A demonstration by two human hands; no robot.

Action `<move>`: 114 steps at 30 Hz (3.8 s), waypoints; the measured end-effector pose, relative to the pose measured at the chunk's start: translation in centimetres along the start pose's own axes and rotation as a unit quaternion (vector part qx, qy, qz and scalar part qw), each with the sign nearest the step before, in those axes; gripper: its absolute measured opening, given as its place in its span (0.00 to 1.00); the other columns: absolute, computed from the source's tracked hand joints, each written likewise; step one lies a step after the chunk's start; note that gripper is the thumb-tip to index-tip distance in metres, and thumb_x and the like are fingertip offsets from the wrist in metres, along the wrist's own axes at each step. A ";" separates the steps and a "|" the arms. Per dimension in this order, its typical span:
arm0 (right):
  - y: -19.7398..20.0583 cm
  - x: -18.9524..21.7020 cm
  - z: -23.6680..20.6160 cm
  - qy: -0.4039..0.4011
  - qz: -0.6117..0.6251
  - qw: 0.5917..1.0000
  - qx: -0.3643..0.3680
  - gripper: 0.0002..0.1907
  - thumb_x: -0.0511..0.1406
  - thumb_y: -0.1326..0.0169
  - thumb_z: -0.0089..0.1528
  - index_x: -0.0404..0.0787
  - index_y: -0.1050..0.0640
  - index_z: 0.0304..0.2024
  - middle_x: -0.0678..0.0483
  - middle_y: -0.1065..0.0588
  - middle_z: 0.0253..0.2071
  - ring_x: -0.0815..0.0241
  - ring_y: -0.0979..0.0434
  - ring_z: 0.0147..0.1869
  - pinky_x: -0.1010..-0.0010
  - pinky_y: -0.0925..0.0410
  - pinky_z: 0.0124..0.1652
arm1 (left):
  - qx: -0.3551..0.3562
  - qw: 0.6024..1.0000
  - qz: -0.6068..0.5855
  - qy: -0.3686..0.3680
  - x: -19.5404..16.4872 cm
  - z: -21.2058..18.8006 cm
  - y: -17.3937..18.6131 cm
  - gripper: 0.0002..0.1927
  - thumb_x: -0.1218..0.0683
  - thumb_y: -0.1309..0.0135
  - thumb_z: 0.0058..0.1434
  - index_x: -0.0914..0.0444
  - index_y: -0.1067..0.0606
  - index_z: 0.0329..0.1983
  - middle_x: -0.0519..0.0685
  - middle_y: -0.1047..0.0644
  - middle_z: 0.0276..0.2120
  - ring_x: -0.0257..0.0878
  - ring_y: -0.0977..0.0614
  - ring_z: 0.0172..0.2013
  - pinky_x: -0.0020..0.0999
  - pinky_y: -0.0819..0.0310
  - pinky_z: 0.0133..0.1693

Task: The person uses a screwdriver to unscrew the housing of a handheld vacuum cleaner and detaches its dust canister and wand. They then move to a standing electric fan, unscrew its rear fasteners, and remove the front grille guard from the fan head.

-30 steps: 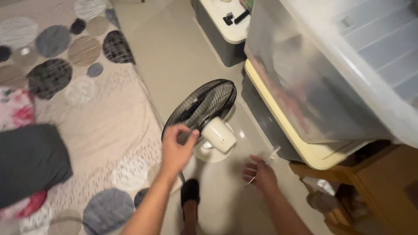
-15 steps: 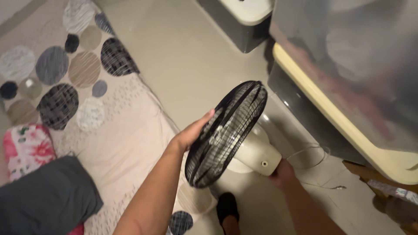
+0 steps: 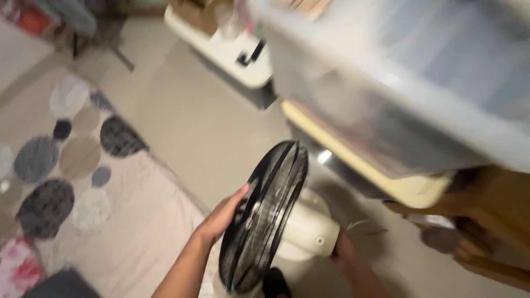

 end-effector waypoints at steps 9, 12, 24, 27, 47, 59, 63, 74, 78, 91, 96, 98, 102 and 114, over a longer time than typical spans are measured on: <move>5.4 4.7 -14.0 0.141 0.002 0.989 -0.035 0.23 0.46 0.54 0.68 0.37 0.21 0.56 0.41 0.21 0.52 0.45 0.29 0.55 0.54 0.37 0.47 | 0.025 0.996 0.089 -0.007 -5.6 -11.3 -8.4 0.39 0.32 0.61 0.65 0.63 0.25 0.65 0.52 0.21 0.60 0.41 0.22 0.62 0.35 0.37 0.64; 8.5 7.5 -17.8 0.156 0.013 0.985 -0.074 0.23 0.46 0.53 0.68 0.37 0.21 0.55 0.42 0.21 0.50 0.45 0.28 0.53 0.53 0.36 0.45 | 0.036 0.990 0.119 -0.070 -8.0 -14.5 -12.8 0.38 0.34 0.60 0.65 0.64 0.27 0.66 0.51 0.22 0.62 0.39 0.23 0.63 0.32 0.39 0.64; 24.1 14.8 -30.9 0.232 0.047 0.956 -0.171 0.21 0.46 0.51 0.67 0.38 0.23 0.53 0.44 0.22 0.43 0.46 0.24 0.44 0.47 0.30 0.38 | 0.172 0.956 0.153 -0.182 -17.1 -21.8 -31.8 0.41 0.31 0.58 0.63 0.67 0.25 0.63 0.54 0.19 0.59 0.42 0.21 0.59 0.34 0.34 0.62; 26.5 16.6 -33.0 0.250 0.055 0.947 -0.192 0.21 0.47 0.51 0.66 0.39 0.23 0.52 0.44 0.22 0.42 0.46 0.23 0.42 0.46 0.28 0.36 | 0.191 0.944 0.175 -0.203 -19.9 -21.6 -35.6 0.43 0.29 0.58 0.61 0.66 0.25 0.64 0.52 0.21 0.60 0.41 0.23 0.59 0.33 0.37 0.62; 25.0 39.2 -31.6 0.347 0.025 0.933 -0.093 0.17 0.42 0.49 0.69 0.33 0.24 0.38 0.46 0.25 0.27 0.53 0.28 0.19 0.60 0.31 0.18 | 0.205 0.913 0.170 -0.309 -32.4 -9.7 -47.2 0.46 0.28 0.60 0.61 0.68 0.29 0.65 0.59 0.26 0.64 0.46 0.27 0.66 0.32 0.44 0.65; 25.8 42.6 -27.8 0.261 -0.009 0.953 -0.152 0.18 0.41 0.53 0.67 0.34 0.23 0.47 0.42 0.21 0.39 0.44 0.18 0.36 0.49 0.24 0.34 | 0.112 0.940 0.173 -0.273 -30.4 -5.4 -49.4 0.56 0.24 0.56 0.57 0.75 0.40 0.70 0.65 0.37 0.70 0.50 0.36 0.71 0.35 0.50 0.69; 26.6 43.5 -26.3 0.238 -0.026 0.963 -0.127 0.18 0.43 0.55 0.67 0.37 0.22 0.46 0.44 0.20 0.38 0.47 0.17 0.36 0.51 0.23 0.34 | 0.088 0.945 0.182 -0.256 -30.6 -5.4 -49.7 0.58 0.23 0.55 0.56 0.75 0.43 0.71 0.65 0.37 0.70 0.50 0.36 0.71 0.35 0.49 0.69; 26.9 45.3 -25.4 0.204 -0.076 0.971 -0.102 0.19 0.42 0.55 0.68 0.34 0.22 0.45 0.43 0.20 0.36 0.47 0.18 0.32 0.55 0.23 0.32 | 0.068 0.945 0.198 -0.251 -31.0 -4.8 -50.1 0.56 0.24 0.57 0.57 0.74 0.42 0.71 0.63 0.37 0.71 0.50 0.37 0.72 0.36 0.50 0.69; 27.6 45.4 -25.9 0.188 -0.158 0.956 -0.159 0.18 0.44 0.53 0.68 0.36 0.23 0.48 0.45 0.20 0.38 0.51 0.18 0.33 0.55 0.23 0.32 | 0.066 0.944 0.201 -0.252 -31.6 -5.0 -50.4 0.55 0.24 0.57 0.57 0.72 0.40 0.72 0.63 0.36 0.71 0.50 0.37 0.72 0.36 0.50 0.69; 31.0 41.3 -27.7 0.148 -0.237 0.919 -0.280 0.19 0.45 0.56 0.69 0.38 0.23 0.48 0.54 0.27 0.31 0.63 0.37 0.21 0.69 0.45 0.20 | 0.107 0.906 0.122 -0.390 -32.5 -8.0 -51.6 0.48 0.37 0.45 0.61 0.69 0.46 0.74 0.63 0.33 0.69 0.48 0.30 0.68 0.37 0.41 0.66; 31.7 39.3 -26.4 0.124 -0.176 0.940 -0.265 0.14 0.39 0.51 0.65 0.44 0.21 0.49 0.53 0.28 0.32 0.63 0.39 0.23 0.69 0.44 0.22 | 0.092 0.919 0.150 -0.352 -32.2 -8.1 -51.6 0.47 0.39 0.45 0.61 0.67 0.46 0.74 0.61 0.35 0.69 0.48 0.30 0.68 0.37 0.39 0.65; 31.9 39.1 -26.1 0.157 -0.116 0.945 -0.263 0.15 0.37 0.50 0.66 0.35 0.23 0.51 0.51 0.26 0.33 0.64 0.37 0.25 0.69 0.42 0.23 | 0.084 0.898 0.156 -0.403 -32.5 -8.3 -51.5 0.44 0.41 0.44 0.62 0.68 0.44 0.73 0.62 0.36 0.70 0.50 0.34 0.70 0.39 0.42 0.67; 32.4 39.6 -27.3 0.295 -0.049 0.943 -0.145 0.21 0.28 0.51 0.63 0.32 0.25 0.60 0.51 0.23 0.36 0.65 0.30 0.30 0.72 0.35 0.28 | 0.058 0.827 0.196 -0.524 -33.7 -8.8 -51.1 0.35 0.46 0.45 0.65 0.64 0.37 0.72 0.63 0.40 0.73 0.54 0.41 0.73 0.44 0.49 0.69; 23.7 38.9 -34.9 0.378 -0.198 0.904 -0.022 0.18 0.37 0.52 0.65 0.40 0.28 0.58 0.60 0.28 0.29 0.74 0.41 0.24 0.79 0.45 0.22 | 0.254 0.716 0.260 -0.596 -38.0 -6.8 -53.6 0.24 0.57 0.49 0.64 0.58 0.27 0.65 0.55 0.35 0.74 0.51 0.39 0.75 0.44 0.47 0.71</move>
Point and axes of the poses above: each hand's wrist, its own z-axis towards the middle knuckle, its own y-axis out of the back of the hand, x = y × z, the point moved 3 cm from there along z, towards the middle knuckle
